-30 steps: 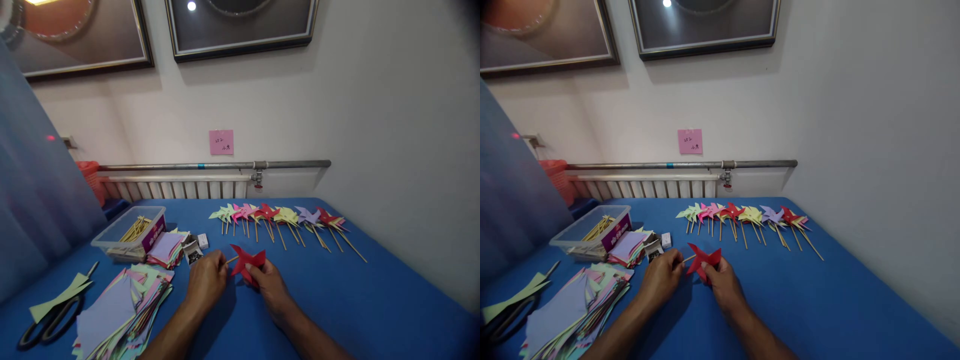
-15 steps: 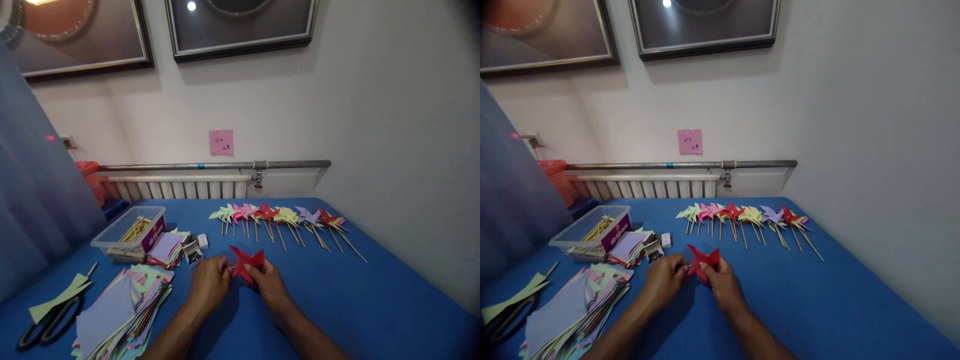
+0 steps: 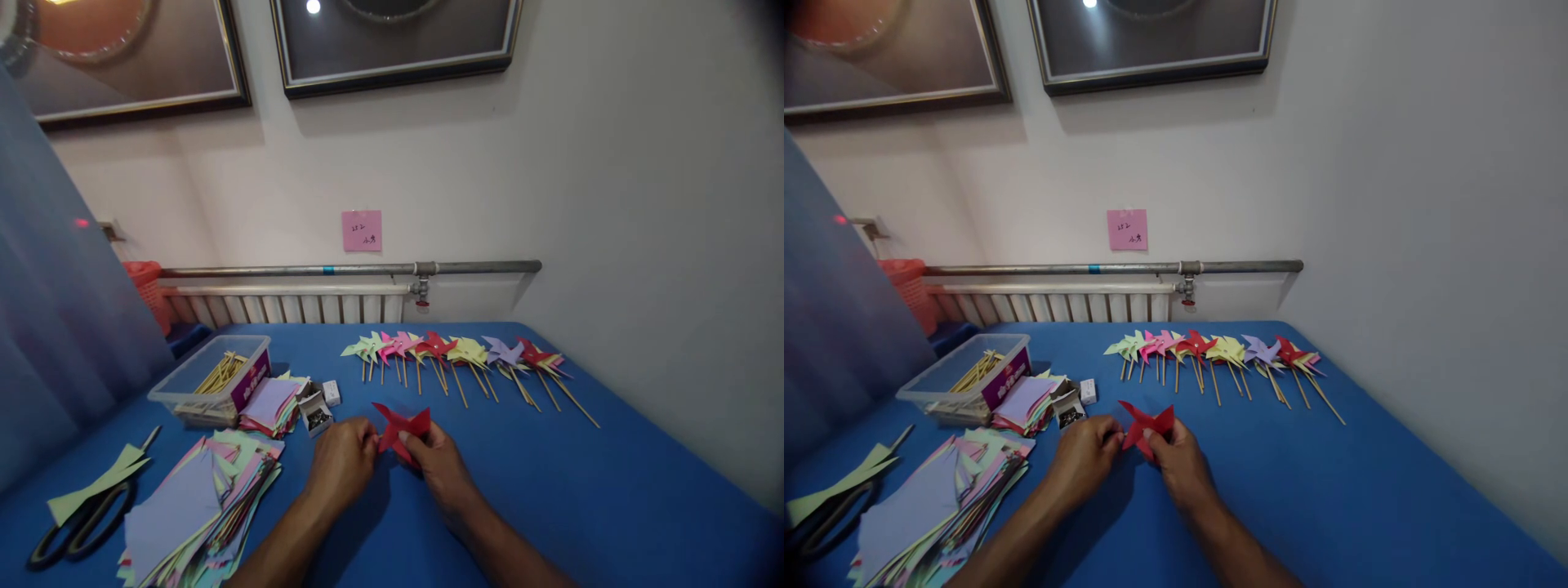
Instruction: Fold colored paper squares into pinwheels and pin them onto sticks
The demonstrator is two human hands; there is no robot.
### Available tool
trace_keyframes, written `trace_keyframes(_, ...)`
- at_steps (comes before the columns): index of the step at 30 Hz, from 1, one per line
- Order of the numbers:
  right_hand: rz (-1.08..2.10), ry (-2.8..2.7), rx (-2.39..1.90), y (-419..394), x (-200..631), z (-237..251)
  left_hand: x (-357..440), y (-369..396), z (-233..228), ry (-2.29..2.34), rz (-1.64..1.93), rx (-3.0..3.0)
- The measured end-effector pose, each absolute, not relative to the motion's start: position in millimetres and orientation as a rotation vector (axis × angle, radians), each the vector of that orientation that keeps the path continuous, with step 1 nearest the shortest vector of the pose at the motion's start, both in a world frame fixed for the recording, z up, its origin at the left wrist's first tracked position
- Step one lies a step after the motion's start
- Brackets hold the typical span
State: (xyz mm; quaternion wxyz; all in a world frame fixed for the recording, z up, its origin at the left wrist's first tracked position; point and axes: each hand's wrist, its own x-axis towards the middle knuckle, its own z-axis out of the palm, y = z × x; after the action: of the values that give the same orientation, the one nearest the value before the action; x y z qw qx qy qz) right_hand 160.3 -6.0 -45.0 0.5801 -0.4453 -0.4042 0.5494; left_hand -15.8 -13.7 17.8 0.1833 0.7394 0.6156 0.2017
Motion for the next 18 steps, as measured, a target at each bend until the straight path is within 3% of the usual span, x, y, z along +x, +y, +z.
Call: trace_keyframes(18,1.279,-0.930,-1.076,-9.1,160.0,-41.2,-14.6,-13.4,17.0,1.748,0.572,2.081)
